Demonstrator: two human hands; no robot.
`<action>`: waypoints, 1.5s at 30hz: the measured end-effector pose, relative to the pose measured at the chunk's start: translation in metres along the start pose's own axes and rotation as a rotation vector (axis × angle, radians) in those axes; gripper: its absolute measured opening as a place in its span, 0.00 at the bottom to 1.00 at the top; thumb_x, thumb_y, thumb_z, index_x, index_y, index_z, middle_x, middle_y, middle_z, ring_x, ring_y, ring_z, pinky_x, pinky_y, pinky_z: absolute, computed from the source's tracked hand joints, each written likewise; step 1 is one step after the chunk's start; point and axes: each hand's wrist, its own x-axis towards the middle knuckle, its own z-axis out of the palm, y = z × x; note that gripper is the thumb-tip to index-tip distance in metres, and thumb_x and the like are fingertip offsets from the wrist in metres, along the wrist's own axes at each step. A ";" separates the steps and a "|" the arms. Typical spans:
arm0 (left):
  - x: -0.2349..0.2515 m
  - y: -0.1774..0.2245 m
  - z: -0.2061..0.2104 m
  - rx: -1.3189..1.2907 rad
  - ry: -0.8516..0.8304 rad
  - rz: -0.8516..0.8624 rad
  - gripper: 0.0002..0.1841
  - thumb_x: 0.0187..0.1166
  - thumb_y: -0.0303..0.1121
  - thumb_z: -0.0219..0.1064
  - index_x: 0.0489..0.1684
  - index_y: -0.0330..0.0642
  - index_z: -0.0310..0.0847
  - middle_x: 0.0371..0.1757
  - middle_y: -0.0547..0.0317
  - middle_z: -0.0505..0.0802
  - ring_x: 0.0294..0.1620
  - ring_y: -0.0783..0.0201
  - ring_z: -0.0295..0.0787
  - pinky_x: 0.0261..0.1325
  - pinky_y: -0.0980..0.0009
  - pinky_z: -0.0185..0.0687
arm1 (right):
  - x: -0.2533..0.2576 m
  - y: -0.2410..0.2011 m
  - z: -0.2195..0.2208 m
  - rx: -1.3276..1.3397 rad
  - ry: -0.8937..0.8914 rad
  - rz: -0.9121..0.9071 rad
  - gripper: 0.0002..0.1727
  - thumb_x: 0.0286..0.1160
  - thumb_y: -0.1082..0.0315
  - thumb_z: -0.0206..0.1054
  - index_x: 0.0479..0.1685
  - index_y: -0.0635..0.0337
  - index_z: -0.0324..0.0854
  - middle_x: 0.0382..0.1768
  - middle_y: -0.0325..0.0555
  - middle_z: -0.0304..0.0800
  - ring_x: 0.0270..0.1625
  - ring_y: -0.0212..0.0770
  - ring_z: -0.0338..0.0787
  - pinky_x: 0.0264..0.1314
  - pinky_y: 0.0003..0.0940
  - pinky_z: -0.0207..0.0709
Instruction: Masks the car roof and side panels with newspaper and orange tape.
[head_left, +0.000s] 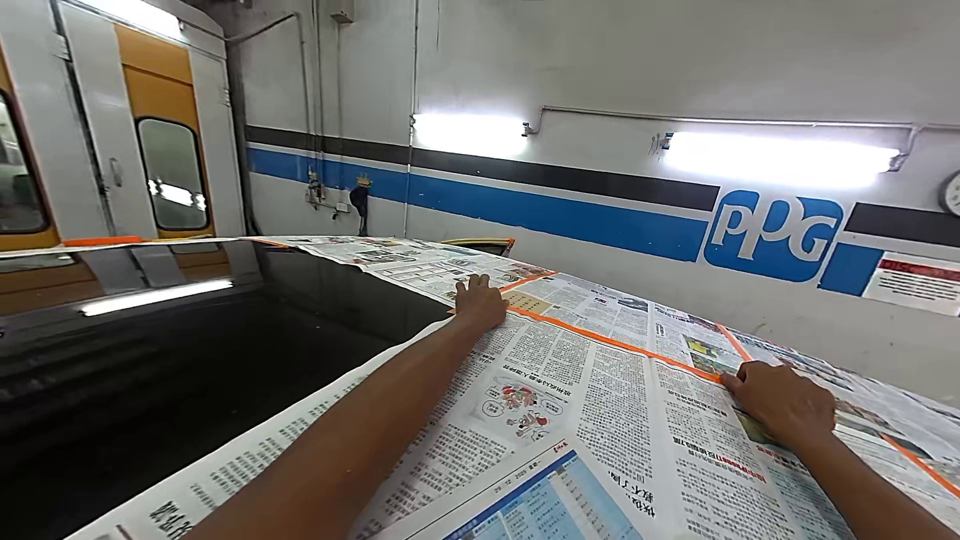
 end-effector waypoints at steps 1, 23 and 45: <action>-0.003 0.003 -0.001 0.012 -0.030 0.008 0.31 0.90 0.56 0.49 0.55 0.36 0.89 0.85 0.41 0.71 0.89 0.40 0.58 0.84 0.34 0.53 | -0.002 -0.002 0.001 -0.017 0.002 -0.007 0.28 0.86 0.43 0.55 0.60 0.59 0.86 0.63 0.63 0.88 0.68 0.65 0.86 0.64 0.66 0.76; -0.051 0.076 -0.011 -0.136 -0.324 0.568 0.28 0.96 0.45 0.37 0.89 0.45 0.65 0.92 0.56 0.68 0.94 0.51 0.56 0.89 0.37 0.50 | -0.008 -0.003 0.011 -0.081 0.029 -0.053 0.30 0.92 0.44 0.47 0.64 0.60 0.82 0.62 0.63 0.89 0.67 0.65 0.88 0.62 0.65 0.78; -0.111 0.263 -0.003 -0.168 -0.444 0.667 0.37 0.93 0.55 0.35 0.90 0.33 0.58 0.93 0.39 0.59 0.94 0.36 0.47 0.85 0.25 0.45 | -0.012 -0.003 0.001 -0.042 -0.049 -0.052 0.30 0.93 0.46 0.44 0.70 0.62 0.78 0.67 0.63 0.86 0.72 0.63 0.85 0.66 0.63 0.77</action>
